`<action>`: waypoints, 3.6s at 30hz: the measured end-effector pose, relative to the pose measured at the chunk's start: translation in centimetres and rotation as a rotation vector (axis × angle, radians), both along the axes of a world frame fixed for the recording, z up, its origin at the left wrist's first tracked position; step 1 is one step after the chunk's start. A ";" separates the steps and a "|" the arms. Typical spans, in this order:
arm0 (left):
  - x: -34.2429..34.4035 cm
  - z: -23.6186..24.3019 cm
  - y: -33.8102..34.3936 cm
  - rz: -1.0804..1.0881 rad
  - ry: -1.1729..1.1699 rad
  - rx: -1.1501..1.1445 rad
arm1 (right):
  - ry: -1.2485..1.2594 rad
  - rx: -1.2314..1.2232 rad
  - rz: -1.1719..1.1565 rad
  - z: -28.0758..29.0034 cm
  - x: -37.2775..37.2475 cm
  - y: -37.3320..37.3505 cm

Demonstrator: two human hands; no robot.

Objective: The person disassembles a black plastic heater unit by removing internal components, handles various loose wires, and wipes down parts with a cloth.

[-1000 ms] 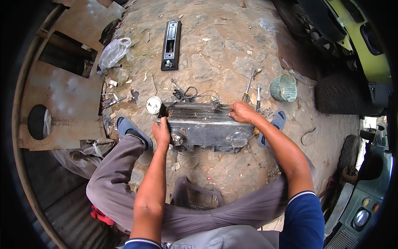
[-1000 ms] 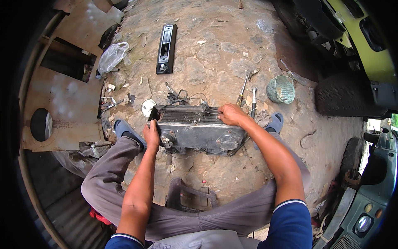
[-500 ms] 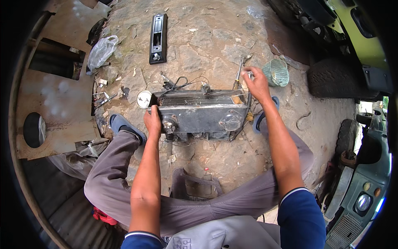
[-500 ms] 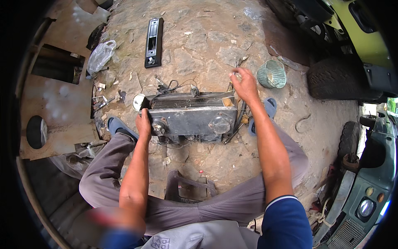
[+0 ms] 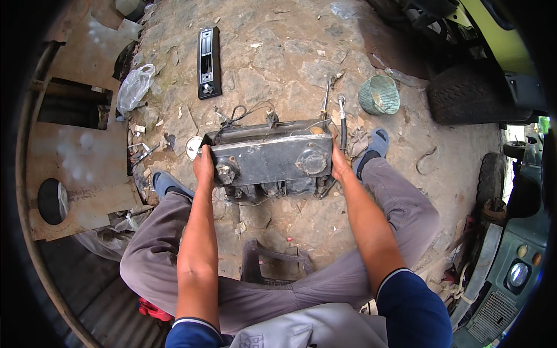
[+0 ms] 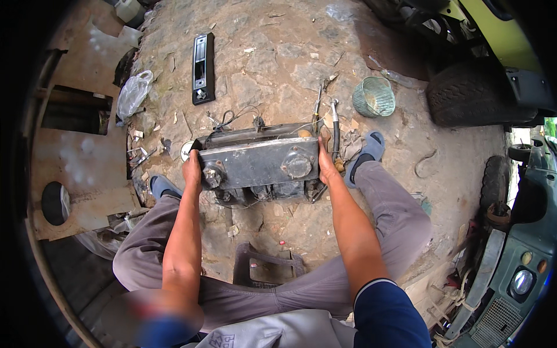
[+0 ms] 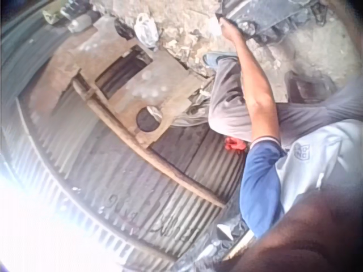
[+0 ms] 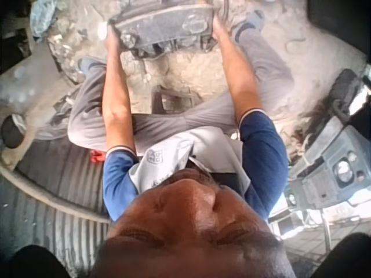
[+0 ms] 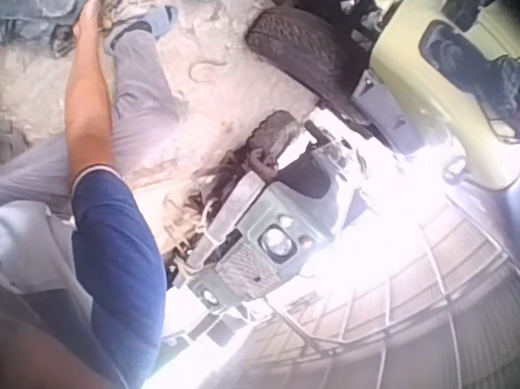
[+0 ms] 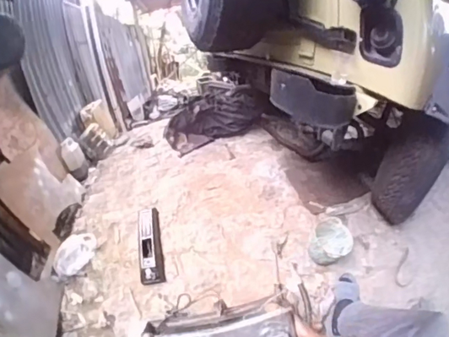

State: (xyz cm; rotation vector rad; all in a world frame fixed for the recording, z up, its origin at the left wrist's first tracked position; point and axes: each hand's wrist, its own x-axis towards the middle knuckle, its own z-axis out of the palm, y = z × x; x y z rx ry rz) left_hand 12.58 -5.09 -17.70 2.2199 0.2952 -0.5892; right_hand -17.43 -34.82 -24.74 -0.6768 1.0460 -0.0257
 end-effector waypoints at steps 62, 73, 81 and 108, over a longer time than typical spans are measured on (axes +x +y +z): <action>-7.2 18.5 -0.5 -1.606 -0.009 0.426 | 0.651 -0.534 0.486 -2.6 -2.1 -12.7; -5.0 17.9 -1.9 -1.538 -0.010 0.469 | 0.595 -0.750 0.488 -6.7 -1.1 -13.9; -5.5 18.1 -1.4 -1.555 -0.033 0.454 | 0.640 -0.680 0.404 -4.5 -4.4 -14.3; 1.6 1.9 7.7 -0.455 0.061 0.178 | 0.348 -0.142 0.246 0.3 -0.2 -1.2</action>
